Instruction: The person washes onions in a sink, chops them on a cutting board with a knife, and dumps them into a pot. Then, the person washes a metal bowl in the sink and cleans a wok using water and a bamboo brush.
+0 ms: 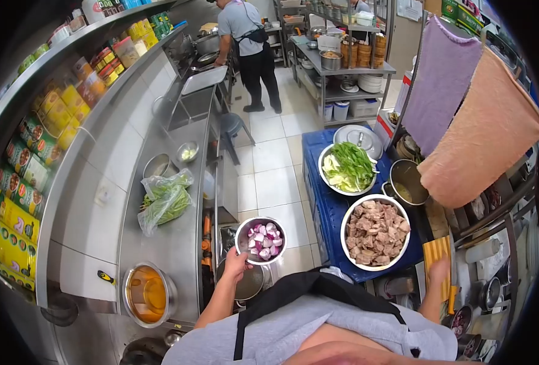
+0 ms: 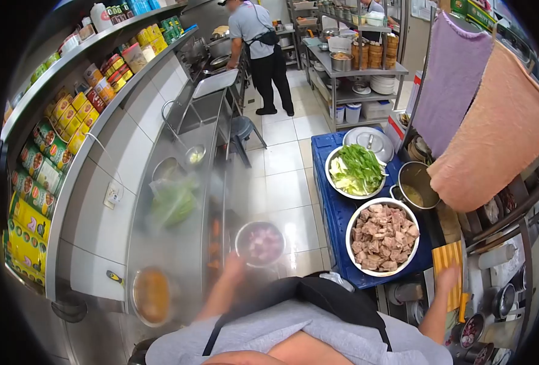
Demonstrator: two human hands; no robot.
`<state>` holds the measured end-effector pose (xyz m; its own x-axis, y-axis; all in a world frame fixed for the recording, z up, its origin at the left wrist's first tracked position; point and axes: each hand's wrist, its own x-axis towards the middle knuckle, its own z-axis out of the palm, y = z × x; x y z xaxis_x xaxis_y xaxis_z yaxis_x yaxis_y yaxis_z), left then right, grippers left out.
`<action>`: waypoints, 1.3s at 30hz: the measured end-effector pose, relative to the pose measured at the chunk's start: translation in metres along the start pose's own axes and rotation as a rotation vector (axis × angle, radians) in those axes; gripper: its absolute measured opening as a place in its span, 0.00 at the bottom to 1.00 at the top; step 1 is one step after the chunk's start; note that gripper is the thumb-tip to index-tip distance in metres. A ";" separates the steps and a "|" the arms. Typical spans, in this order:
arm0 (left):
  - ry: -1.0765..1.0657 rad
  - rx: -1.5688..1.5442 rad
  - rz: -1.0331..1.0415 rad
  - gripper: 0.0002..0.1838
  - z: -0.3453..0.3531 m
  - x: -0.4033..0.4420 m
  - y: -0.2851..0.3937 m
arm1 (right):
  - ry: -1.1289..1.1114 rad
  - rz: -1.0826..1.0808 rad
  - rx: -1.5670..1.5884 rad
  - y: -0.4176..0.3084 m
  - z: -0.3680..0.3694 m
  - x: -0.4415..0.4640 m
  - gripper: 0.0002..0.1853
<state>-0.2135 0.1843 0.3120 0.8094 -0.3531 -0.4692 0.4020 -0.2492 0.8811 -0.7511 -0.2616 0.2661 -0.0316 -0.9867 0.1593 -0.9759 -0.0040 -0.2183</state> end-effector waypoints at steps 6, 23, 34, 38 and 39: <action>0.027 -0.056 -0.026 0.15 0.012 0.052 0.038 | -0.309 -0.584 0.510 -0.235 0.030 -0.031 0.20; -0.042 -0.156 -0.022 0.18 0.061 0.290 0.189 | -1.463 -0.960 0.785 -0.676 0.116 0.006 0.16; -0.376 -0.026 0.078 0.19 0.131 0.534 0.247 | -1.490 -0.023 1.177 -0.841 0.187 0.086 0.11; -0.949 0.002 -0.024 0.17 0.098 0.616 0.322 | -1.296 0.128 1.236 -0.891 0.185 0.126 0.11; -0.975 0.074 0.075 0.19 0.082 0.657 0.332 | -1.238 0.138 1.242 -0.896 0.189 0.140 0.08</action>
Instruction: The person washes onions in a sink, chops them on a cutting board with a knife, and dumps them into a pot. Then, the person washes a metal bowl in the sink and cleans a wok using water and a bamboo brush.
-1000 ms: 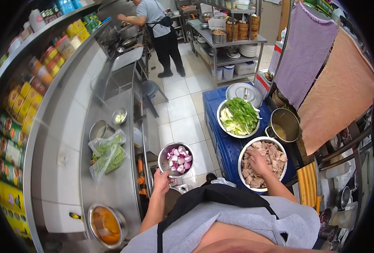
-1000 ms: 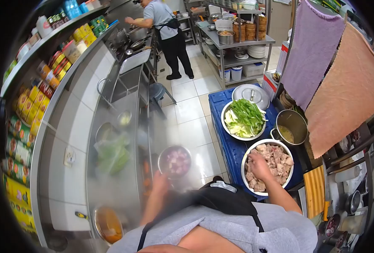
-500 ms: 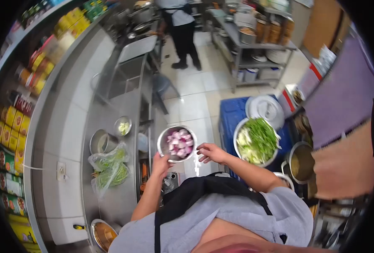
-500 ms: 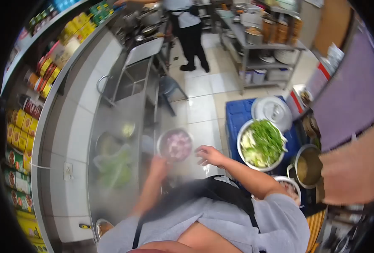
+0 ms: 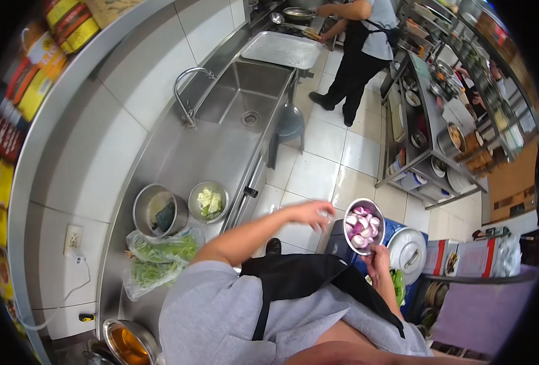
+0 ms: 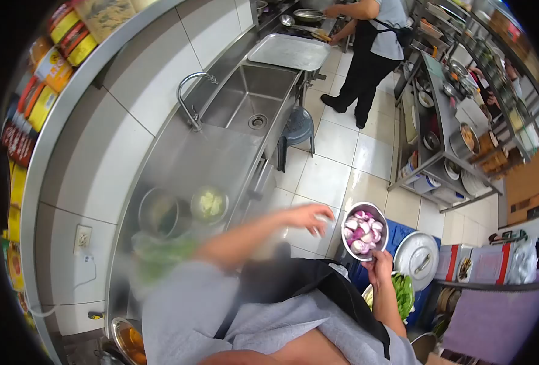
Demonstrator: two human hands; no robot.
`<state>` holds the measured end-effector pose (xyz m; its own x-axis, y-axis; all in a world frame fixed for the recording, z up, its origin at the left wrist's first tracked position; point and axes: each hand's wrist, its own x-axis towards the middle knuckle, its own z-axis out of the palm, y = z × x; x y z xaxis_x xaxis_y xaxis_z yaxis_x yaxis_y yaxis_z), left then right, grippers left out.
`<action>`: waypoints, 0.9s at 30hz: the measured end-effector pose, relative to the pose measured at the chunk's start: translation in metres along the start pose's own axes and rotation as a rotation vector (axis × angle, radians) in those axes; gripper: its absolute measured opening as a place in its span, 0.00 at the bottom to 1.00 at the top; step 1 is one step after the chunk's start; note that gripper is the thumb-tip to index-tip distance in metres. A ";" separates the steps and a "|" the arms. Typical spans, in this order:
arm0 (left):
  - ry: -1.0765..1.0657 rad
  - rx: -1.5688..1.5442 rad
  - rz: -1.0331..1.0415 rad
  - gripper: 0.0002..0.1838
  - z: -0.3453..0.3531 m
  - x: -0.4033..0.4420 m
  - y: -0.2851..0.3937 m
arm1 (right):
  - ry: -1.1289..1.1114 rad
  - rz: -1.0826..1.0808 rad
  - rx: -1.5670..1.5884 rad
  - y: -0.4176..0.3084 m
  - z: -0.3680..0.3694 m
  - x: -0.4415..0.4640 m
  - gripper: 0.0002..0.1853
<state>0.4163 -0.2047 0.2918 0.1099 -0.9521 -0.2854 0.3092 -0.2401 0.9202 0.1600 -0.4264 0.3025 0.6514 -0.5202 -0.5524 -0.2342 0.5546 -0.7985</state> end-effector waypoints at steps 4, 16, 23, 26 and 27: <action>0.787 0.563 -0.072 0.34 -0.244 0.002 0.025 | 0.215 -0.059 -0.019 -0.026 -0.007 0.038 0.03; 1.860 0.975 -0.681 0.28 -0.579 -0.187 0.024 | 0.017 0.108 -0.289 -0.115 0.030 0.274 0.06; 1.843 1.282 -0.944 0.18 -0.595 -0.149 -0.057 | -0.198 -0.097 -0.272 -0.236 0.163 0.404 0.09; 1.918 1.357 -0.583 0.23 -0.521 -0.059 -0.071 | -0.201 -0.160 -0.245 -0.247 0.205 0.430 0.08; 1.921 1.162 -0.460 0.22 -0.495 -0.029 -0.054 | -0.170 -0.144 -0.217 -0.249 0.221 0.430 0.08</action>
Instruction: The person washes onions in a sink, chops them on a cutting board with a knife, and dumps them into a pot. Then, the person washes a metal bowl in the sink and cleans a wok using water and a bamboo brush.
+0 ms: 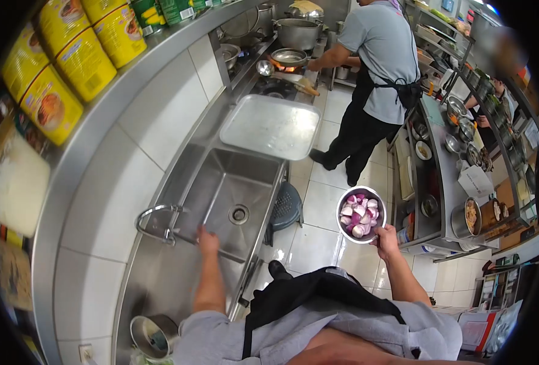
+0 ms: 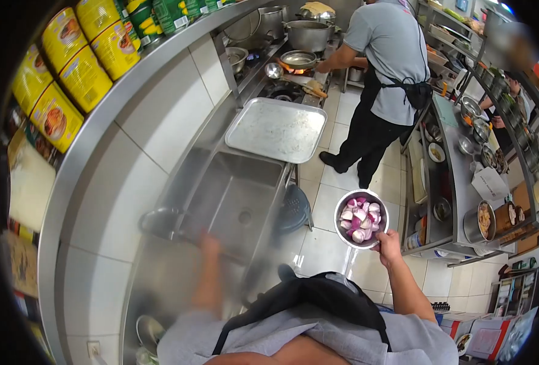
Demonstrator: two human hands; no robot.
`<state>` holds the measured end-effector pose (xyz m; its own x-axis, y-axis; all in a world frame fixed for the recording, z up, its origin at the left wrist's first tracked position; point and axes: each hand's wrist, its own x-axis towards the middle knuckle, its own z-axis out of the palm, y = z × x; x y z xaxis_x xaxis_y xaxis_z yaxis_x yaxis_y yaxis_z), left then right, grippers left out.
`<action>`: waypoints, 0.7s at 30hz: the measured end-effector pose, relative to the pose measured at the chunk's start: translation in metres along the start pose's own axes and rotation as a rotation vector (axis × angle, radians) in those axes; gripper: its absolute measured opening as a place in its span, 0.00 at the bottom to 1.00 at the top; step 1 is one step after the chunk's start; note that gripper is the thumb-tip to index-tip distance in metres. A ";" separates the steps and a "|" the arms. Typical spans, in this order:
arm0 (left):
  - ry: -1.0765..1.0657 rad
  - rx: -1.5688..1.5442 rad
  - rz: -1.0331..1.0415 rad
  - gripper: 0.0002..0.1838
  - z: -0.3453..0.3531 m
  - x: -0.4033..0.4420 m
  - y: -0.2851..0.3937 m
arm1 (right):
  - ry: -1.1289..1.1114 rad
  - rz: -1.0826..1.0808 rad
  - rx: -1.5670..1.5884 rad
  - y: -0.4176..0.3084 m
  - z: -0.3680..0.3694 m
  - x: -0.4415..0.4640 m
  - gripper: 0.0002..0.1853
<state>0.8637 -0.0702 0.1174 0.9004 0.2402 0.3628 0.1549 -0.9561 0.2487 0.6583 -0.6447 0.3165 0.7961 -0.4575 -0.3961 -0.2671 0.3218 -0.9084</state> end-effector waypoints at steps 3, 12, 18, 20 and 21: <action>-0.141 -0.539 -0.269 0.20 -0.043 0.036 0.068 | -0.005 0.058 0.048 -0.010 0.038 0.012 0.09; -0.325 -1.467 -0.528 0.05 -0.032 0.165 0.090 | -0.312 0.221 -0.136 0.012 0.161 0.085 0.06; 0.073 -0.949 -0.496 0.14 0.001 0.119 0.060 | -0.765 0.241 -0.425 0.005 0.245 0.148 0.06; -0.112 -1.057 -0.682 0.20 -0.016 0.095 0.067 | -0.913 0.234 -0.537 0.006 0.279 0.163 0.08; -0.315 -0.997 -0.662 0.23 -0.053 0.085 0.081 | -0.979 0.232 -0.591 0.014 0.295 0.172 0.08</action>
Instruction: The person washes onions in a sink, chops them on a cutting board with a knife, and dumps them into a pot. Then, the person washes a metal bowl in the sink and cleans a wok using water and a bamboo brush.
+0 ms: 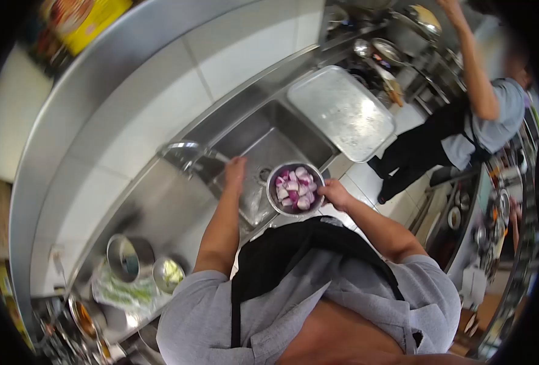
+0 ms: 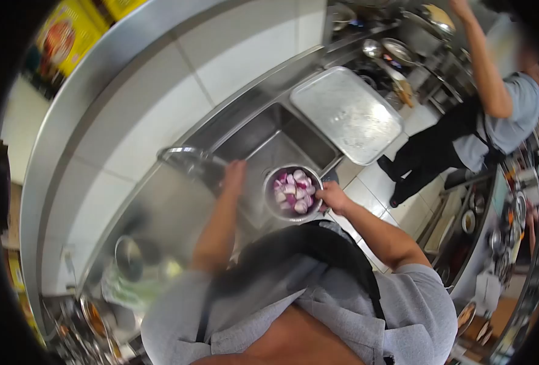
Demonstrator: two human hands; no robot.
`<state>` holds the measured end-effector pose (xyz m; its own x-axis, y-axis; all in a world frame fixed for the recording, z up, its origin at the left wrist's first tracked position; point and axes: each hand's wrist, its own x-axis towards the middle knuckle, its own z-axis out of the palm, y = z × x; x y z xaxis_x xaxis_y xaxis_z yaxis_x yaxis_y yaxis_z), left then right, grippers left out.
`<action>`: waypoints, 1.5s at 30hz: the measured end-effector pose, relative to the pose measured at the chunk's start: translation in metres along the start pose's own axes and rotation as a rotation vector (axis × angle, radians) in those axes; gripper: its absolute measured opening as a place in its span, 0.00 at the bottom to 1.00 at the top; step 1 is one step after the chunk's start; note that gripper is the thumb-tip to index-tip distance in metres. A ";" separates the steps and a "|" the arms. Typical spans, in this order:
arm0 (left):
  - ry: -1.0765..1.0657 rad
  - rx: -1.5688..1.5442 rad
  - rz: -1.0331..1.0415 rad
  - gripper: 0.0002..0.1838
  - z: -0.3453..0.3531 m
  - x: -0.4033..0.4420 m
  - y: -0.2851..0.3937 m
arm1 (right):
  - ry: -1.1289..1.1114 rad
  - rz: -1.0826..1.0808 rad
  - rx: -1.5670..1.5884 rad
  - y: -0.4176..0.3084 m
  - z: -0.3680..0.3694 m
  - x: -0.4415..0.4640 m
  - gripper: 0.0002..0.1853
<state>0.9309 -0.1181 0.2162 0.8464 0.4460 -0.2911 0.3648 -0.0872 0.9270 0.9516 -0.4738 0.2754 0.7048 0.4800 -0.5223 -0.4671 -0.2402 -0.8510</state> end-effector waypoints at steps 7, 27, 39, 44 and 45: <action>-0.568 -1.160 -0.319 0.45 -0.012 -0.123 -0.024 | -0.288 0.066 -0.267 -0.049 0.073 0.079 0.11; -0.105 -1.076 -0.033 0.50 -0.121 -0.191 -0.029 | -0.445 -0.392 -1.247 -0.010 0.189 0.215 0.38; -0.644 -1.009 -0.332 0.42 -0.021 -0.086 0.002 | -0.527 0.210 0.347 -0.022 0.070 0.063 0.54; -0.670 -0.892 -0.323 0.47 0.005 -0.050 -0.009 | -0.402 0.082 0.551 -0.018 0.058 0.049 0.53; -0.697 -0.877 -0.317 0.47 0.007 -0.048 -0.005 | -0.403 0.082 0.566 -0.015 0.055 0.050 0.53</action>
<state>0.8909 -0.1451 0.2245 0.8946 -0.2729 -0.3537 0.4357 0.7083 0.5554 0.9647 -0.3994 0.2653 0.4539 0.7808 -0.4293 -0.7937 0.1352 -0.5931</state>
